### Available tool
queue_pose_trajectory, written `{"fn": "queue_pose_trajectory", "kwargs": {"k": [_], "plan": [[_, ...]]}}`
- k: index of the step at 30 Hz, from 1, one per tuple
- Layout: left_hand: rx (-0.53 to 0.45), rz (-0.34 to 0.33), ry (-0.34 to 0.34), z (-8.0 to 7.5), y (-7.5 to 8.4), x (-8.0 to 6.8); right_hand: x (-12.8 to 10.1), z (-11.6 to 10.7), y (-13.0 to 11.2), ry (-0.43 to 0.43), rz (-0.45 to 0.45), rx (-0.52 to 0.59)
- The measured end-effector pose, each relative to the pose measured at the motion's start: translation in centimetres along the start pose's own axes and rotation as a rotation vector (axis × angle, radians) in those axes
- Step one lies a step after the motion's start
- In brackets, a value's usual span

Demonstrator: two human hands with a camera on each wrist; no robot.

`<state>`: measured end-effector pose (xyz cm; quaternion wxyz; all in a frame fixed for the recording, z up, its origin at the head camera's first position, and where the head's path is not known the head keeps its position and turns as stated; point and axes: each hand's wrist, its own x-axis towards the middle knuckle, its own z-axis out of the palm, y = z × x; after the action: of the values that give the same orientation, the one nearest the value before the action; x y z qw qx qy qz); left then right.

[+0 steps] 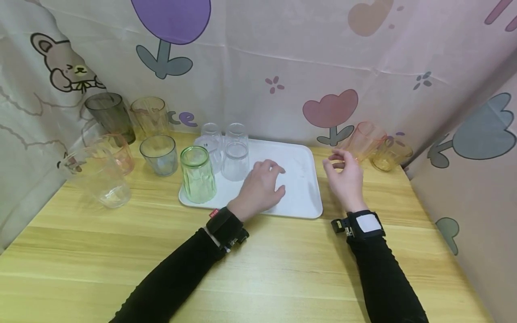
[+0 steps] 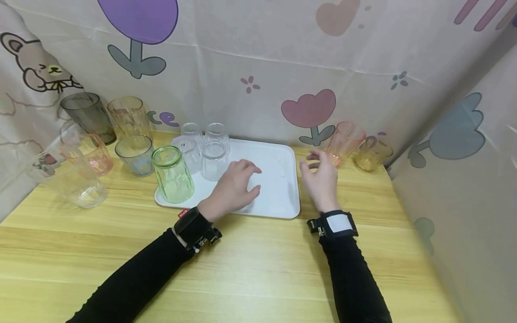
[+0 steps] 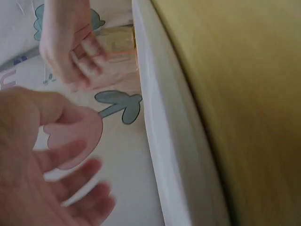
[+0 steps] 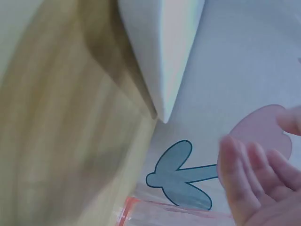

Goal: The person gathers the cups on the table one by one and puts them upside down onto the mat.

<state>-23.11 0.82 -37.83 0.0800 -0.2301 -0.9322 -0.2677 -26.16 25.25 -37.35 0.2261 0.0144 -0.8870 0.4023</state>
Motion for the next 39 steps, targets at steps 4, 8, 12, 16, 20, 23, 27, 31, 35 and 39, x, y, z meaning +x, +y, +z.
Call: {"fn": "queue_pose_trajectory", "kwargs": {"k": [4, 8, 12, 16, 20, 23, 27, 31, 35, 39], "plan": [[0.063, 0.061, -0.168, 0.7, 0.1, -0.2, 0.3, -0.2, -0.4, 0.16, -0.006, 0.101], [0.086, 0.1, -0.321, 1.0, 0.3, -0.5, 1.0, -0.8, -0.7, 0.273, -0.007, 0.188], [0.057, 0.155, -0.407, 1.1, 0.5, -0.7, 2.1, -1.7, -0.5, 0.377, 0.025, 0.253], [0.029, 0.197, -0.469, 1.0, 0.8, -0.8, 3.5, -2.6, 0.1, 0.471, 0.072, 0.282], [0.045, 0.21, -0.482, 0.9, 1.0, -0.9, 5.1, -3.0, 1.2, 0.527, 0.115, 0.242], [0.057, 0.217, -0.473, 1.0, 1.1, -1.0, 6.1, -3.0, 2.1, 0.55, 0.149, 0.197], [0.049, 0.231, -0.469, 1.1, 1.0, -1.0, 6.7, -3.1, 3.1, 0.524, 0.248, 0.186], [0.043, 0.231, -0.466, 1.2, 0.9, -0.9, 7.0, -3.1, 3.9, 0.422, 0.355, 0.245], [0.044, 0.223, -0.468, 1.2, 0.9, -0.9, 7.3, -3.2, 4.5, 0.325, 0.418, 0.341], [0.043, 0.216, -0.475, 1.1, 1.2, -1.0, 7.6, -3.2, 5.1, 0.264, 0.449, 0.398]]}}
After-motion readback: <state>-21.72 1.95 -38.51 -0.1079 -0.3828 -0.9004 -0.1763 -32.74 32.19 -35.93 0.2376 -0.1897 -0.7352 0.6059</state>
